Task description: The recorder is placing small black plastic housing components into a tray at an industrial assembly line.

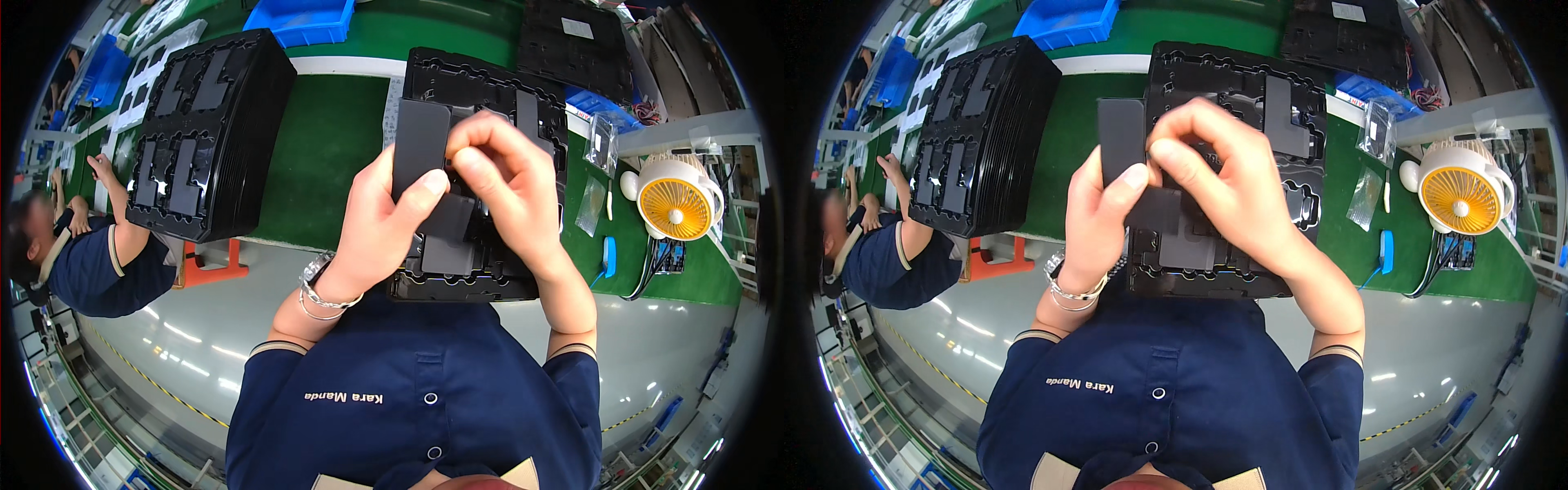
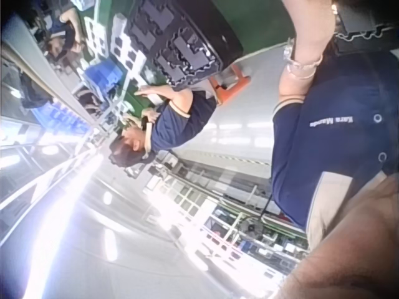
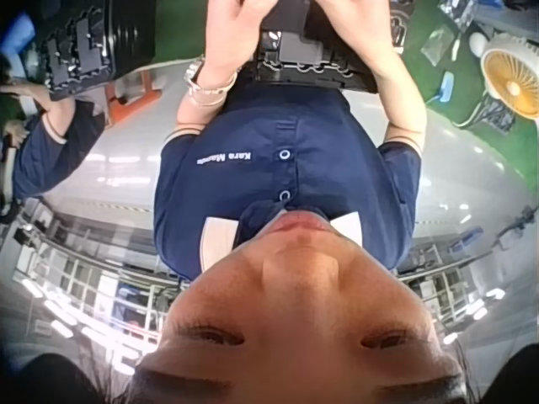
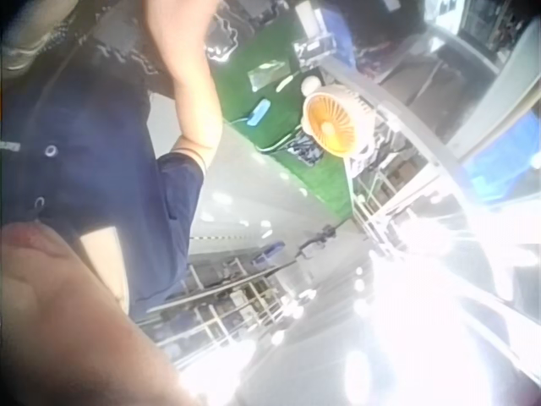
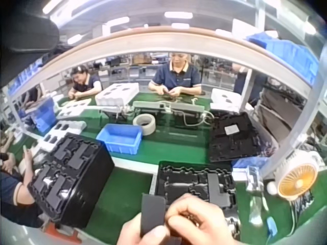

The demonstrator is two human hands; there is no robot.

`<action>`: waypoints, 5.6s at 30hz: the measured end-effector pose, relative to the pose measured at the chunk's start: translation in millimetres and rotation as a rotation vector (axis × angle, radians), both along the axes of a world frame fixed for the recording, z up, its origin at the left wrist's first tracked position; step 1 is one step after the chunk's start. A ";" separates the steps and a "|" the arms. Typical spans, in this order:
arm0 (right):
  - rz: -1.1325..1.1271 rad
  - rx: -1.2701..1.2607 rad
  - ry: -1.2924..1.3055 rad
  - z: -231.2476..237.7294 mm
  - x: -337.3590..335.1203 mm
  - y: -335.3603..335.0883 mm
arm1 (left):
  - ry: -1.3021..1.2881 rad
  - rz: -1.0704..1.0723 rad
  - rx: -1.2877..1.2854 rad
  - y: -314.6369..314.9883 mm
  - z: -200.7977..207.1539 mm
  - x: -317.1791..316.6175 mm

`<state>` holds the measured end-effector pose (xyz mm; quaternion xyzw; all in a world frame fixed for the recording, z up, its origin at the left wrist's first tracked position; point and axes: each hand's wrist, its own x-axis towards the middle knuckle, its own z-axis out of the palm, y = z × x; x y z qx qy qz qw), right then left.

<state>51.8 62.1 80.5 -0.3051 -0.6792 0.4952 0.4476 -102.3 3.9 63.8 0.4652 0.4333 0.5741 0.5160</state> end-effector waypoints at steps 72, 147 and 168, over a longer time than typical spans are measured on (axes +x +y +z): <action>-0.039 -0.031 -0.011 7.7 15.3 9.3 | 0.197 0.044 0.148 25.7 5.9 16.7; 0.042 -0.144 -0.011 0.6 11.5 -17.9 | -0.096 0.007 0.123 -9.6 -3.7 17.1; -0.013 0.013 -0.047 -1.3 19.0 -19.5 | 0.334 0.129 0.371 -6.9 -8.6 25.7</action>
